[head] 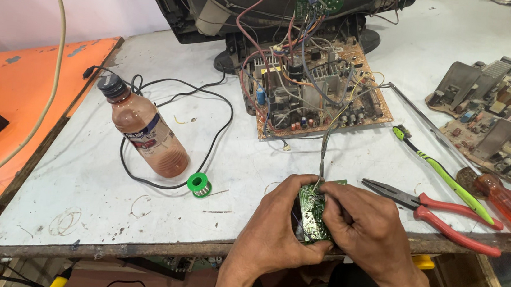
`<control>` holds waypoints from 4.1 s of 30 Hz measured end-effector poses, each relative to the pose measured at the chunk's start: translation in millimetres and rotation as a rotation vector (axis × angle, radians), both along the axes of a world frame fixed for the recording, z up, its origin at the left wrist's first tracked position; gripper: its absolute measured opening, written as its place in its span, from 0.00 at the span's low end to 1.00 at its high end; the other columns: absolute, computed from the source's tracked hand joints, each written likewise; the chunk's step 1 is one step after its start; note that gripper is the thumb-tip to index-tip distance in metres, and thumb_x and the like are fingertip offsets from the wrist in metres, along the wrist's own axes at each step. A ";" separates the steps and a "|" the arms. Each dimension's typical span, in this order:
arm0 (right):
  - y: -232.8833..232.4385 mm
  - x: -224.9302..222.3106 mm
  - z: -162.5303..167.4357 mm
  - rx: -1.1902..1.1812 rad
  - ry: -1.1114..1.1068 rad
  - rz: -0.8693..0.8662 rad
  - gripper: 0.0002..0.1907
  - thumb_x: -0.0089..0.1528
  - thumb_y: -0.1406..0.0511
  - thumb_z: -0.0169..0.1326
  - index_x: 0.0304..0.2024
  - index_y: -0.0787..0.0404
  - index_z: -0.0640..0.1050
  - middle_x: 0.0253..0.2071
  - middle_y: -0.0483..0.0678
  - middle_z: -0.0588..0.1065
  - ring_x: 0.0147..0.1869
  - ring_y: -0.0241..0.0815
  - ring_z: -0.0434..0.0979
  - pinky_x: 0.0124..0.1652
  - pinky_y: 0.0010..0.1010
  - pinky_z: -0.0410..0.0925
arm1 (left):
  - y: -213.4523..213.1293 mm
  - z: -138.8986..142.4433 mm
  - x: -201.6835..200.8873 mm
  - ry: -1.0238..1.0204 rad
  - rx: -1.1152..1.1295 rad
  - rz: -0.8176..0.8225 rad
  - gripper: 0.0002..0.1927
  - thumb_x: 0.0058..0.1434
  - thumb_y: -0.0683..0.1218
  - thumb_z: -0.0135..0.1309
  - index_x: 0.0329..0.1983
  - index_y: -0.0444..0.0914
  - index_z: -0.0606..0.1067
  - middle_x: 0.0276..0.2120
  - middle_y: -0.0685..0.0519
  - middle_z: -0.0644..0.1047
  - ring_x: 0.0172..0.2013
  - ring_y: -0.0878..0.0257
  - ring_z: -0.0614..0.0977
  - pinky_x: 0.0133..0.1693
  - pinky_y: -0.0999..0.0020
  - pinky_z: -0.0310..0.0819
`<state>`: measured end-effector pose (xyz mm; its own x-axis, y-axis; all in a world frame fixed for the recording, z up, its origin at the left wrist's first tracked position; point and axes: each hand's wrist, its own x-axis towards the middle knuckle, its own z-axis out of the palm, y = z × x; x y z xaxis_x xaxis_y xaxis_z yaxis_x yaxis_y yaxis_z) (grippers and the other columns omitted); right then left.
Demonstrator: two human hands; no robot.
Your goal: The person pours liquid from a plastic bottle onto a green circuit board and scrubs the board with a toothbrush, working over the components and edges. They then hold the board and use a soldering iron on its underside at the workbench.
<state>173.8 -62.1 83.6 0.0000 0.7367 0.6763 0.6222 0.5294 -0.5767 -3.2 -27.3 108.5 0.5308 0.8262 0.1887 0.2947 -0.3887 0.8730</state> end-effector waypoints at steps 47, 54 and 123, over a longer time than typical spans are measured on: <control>1.6 -5.5 -5.5 -0.095 0.268 -0.114 0.11 0.55 0.73 0.60 0.40 0.66 0.85 0.19 0.43 0.78 0.21 0.24 0.70 0.22 0.20 0.63 | -1.5 -3.9 -0.2 -0.038 0.063 -0.007 0.44 0.38 0.47 0.70 0.62 0.36 0.69 0.48 0.47 0.79 0.50 0.52 0.83 0.51 0.60 0.77; 1.3 -3.3 -6.7 -0.144 0.284 -0.113 0.11 0.54 0.74 0.60 0.40 0.65 0.86 0.18 0.41 0.78 0.20 0.24 0.68 0.20 0.20 0.60 | -0.8 -4.4 -0.1 -0.030 0.019 -0.012 0.44 0.38 0.47 0.70 0.62 0.37 0.69 0.48 0.47 0.79 0.51 0.52 0.82 0.51 0.60 0.77; -19.1 0.4 -10.7 0.142 0.807 -0.211 0.06 0.67 0.77 0.54 0.45 0.78 0.77 0.21 0.45 0.70 0.18 0.26 0.63 0.18 0.19 0.53 | 2.9 -1.2 -1.0 -0.048 -0.057 -0.034 0.44 0.38 0.46 0.72 0.62 0.34 0.71 0.49 0.46 0.80 0.49 0.58 0.84 0.52 0.64 0.79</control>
<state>174.2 -81.3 72.9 0.6505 0.5754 0.4958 0.1420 0.5492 -0.8236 -4.1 -24.4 107.3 0.5499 0.8181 0.1681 0.2394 -0.3472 0.9067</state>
